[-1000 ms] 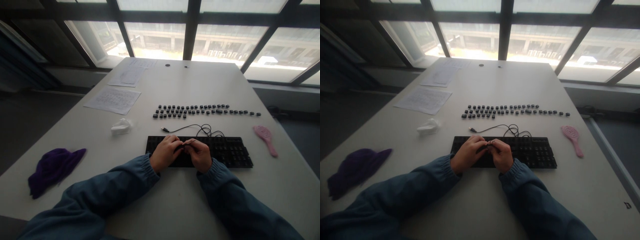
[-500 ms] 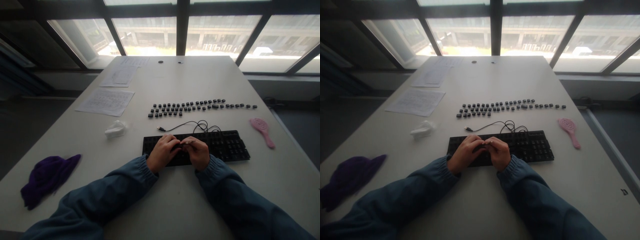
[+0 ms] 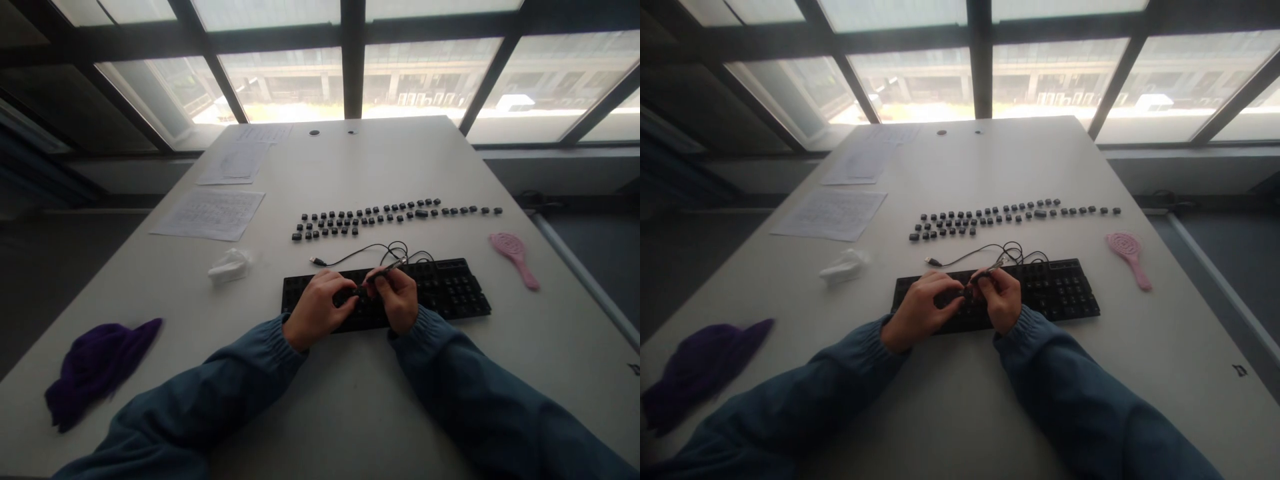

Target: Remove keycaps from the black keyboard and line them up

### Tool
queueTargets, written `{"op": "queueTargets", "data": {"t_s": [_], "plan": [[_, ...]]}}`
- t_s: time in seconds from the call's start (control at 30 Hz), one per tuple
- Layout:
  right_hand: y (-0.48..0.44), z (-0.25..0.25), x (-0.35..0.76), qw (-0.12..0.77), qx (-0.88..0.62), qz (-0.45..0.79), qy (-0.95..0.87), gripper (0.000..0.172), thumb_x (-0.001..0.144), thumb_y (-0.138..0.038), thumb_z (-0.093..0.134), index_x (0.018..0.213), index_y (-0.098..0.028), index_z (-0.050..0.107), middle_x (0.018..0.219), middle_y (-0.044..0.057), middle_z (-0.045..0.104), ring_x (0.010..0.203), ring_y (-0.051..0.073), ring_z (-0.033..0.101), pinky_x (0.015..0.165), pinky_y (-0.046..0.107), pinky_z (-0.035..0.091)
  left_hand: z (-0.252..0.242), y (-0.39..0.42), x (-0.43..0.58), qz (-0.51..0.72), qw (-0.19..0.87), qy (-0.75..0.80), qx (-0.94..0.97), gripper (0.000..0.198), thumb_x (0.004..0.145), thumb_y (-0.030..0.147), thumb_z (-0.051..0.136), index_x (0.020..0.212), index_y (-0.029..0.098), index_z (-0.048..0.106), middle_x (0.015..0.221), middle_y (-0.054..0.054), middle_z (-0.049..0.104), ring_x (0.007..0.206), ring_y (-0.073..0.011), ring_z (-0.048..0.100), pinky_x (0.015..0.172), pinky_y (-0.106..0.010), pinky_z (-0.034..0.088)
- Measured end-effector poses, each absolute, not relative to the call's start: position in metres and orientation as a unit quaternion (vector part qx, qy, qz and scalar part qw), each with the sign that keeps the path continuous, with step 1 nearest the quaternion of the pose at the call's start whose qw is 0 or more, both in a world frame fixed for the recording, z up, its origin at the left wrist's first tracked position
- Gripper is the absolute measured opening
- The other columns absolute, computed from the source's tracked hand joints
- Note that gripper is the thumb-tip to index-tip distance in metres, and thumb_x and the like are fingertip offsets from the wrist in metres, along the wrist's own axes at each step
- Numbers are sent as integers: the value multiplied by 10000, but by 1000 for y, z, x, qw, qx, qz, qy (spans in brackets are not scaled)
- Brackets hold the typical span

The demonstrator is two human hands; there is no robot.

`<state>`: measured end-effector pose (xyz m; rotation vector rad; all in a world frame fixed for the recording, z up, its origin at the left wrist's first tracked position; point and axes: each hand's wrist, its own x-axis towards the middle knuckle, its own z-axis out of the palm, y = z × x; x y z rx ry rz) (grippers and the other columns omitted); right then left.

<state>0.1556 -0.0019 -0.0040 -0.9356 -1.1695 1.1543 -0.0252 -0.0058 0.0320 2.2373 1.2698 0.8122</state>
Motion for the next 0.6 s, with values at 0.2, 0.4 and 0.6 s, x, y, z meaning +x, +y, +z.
{"op": "queueTargets", "data": {"t_s": [0.2, 0.4, 0.6], "plan": [[0, -4, 154, 590, -410, 505, -478, 239, 894, -401, 650, 850, -169, 689, 645, 11, 645, 557, 141, 590, 563, 285, 521, 34, -3, -25, 298, 322, 448, 779, 164, 829, 151, 705, 988, 188, 703, 978, -50, 702, 910, -196, 644, 821, -332, 531], [1, -3, 152, 586, -430, 493, -479, 237, 885, -402, 663, 862, -168, 697, 695, 32, 698, 553, 145, 610, 536, 275, 523, 26, -5, -25, 332, 351, 461, 744, 389, 820, 92, 689, 1180, 211, 600, 944, -23, 707, 850, -173, 673, 794, -309, 557], [2, -3, 151, 585, -456, 490, -459, 259, 883, -425, 660, 861, -170, 698, 687, 33, 702, 531, 144, 616, 501, 265, 519, 26, -4, -26, 296, 239, 395, 836, 265, 940, 121, 551, 1175, 222, 621, 1067, -71, 664, 991, -198, 638, 894, -353, 546]]}}
